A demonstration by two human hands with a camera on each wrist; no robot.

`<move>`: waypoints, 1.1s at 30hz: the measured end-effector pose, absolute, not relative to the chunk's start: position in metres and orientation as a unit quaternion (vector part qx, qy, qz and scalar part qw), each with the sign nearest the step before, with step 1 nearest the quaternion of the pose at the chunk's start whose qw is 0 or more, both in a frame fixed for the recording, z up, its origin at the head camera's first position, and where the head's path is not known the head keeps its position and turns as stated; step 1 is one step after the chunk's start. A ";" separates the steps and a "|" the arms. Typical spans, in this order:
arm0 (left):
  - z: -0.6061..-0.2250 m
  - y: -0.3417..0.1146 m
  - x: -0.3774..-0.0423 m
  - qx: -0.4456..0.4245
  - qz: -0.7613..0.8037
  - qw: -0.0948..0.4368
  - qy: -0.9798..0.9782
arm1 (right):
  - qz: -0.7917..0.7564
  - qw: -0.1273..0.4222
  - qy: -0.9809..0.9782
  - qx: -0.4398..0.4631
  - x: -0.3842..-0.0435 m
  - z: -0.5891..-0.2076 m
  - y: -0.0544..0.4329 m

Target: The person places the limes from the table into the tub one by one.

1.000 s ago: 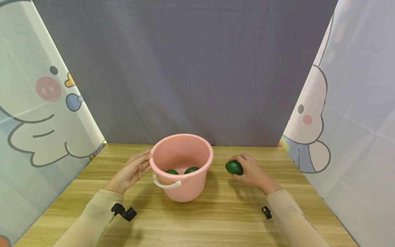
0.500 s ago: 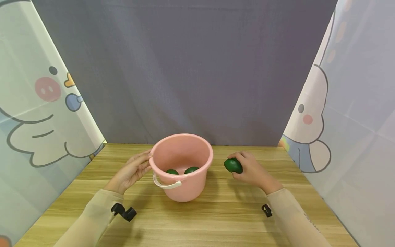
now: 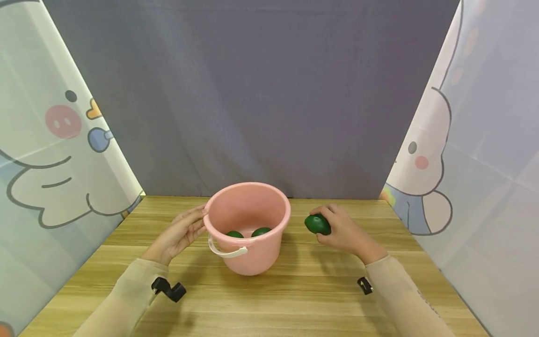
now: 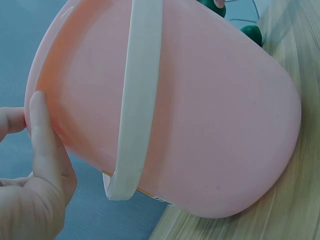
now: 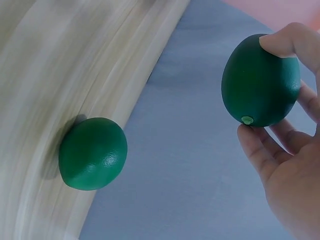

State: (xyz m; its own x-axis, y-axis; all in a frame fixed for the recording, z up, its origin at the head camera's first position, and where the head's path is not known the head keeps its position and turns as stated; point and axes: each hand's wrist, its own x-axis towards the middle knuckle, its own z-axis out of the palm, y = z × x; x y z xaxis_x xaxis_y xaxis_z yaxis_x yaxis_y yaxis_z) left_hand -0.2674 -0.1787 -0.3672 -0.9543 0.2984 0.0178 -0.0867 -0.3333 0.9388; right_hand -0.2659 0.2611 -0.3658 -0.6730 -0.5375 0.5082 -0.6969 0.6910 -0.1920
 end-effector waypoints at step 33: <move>-0.366 -0.180 -0.266 0.101 0.808 0.122 0.568 | 0.179 0.246 -0.879 0.367 -0.253 -0.345 0.254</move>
